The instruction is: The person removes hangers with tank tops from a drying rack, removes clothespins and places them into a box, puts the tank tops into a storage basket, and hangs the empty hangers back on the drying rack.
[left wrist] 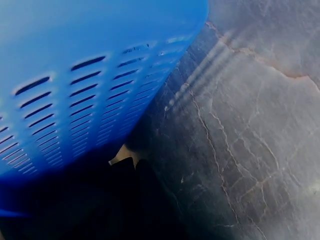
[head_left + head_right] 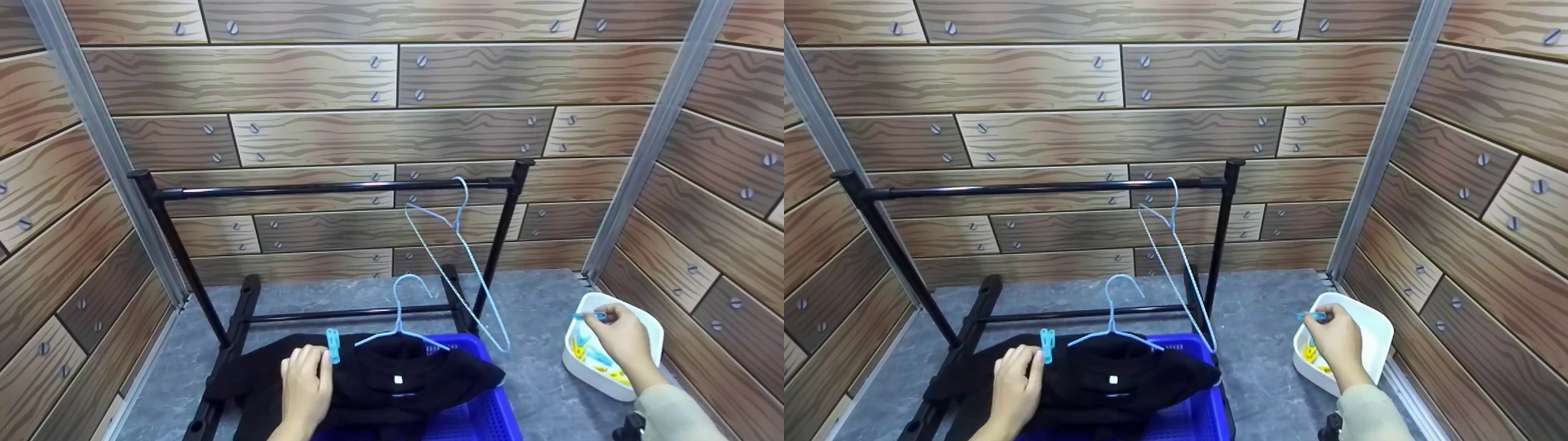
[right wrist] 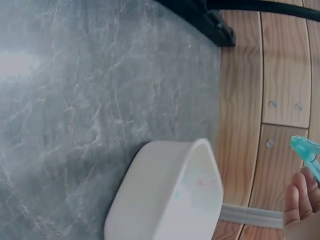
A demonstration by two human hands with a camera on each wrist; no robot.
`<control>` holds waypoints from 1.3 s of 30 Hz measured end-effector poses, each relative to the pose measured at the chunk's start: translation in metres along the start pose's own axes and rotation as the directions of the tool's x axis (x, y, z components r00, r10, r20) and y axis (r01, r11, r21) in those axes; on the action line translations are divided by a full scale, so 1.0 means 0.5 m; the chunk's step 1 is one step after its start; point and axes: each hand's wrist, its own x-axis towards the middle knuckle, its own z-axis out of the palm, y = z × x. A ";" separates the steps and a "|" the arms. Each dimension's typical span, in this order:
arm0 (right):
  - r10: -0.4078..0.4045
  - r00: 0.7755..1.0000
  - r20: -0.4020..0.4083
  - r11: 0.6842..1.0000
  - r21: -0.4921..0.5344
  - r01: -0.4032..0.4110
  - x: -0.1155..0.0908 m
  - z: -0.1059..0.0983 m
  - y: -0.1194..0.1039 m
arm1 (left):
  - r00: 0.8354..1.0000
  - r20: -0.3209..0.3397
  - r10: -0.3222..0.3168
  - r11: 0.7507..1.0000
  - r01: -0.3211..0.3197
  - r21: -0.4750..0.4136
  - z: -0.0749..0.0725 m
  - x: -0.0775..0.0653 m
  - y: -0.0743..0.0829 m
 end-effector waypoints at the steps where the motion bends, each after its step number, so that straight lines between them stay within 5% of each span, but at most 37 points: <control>1: 0.001 1.000 -0.002 1.000 -0.006 -0.001 0.000 0.001 0.006 | 1.000 -0.001 0.001 1.000 -0.001 0.000 0.000 -0.001 0.000; 19: 0.065 0.994 0.085 0.993 -0.108 -0.056 -0.006 0.027 0.103 | 1.000 -0.020 0.011 1.000 -0.010 0.007 0.003 0.003 0.002; 28: 0.108 0.962 0.249 0.985 -0.158 -0.069 -0.016 0.035 0.145 | 1.000 -0.005 0.019 1.000 -0.019 0.014 0.007 -0.001 0.000; 39: 0.104 0.934 0.342 0.985 -0.166 -0.049 -0.015 0.053 0.145 | 1.000 -0.003 0.009 1.000 -0.009 0.025 0.003 -0.002 -0.003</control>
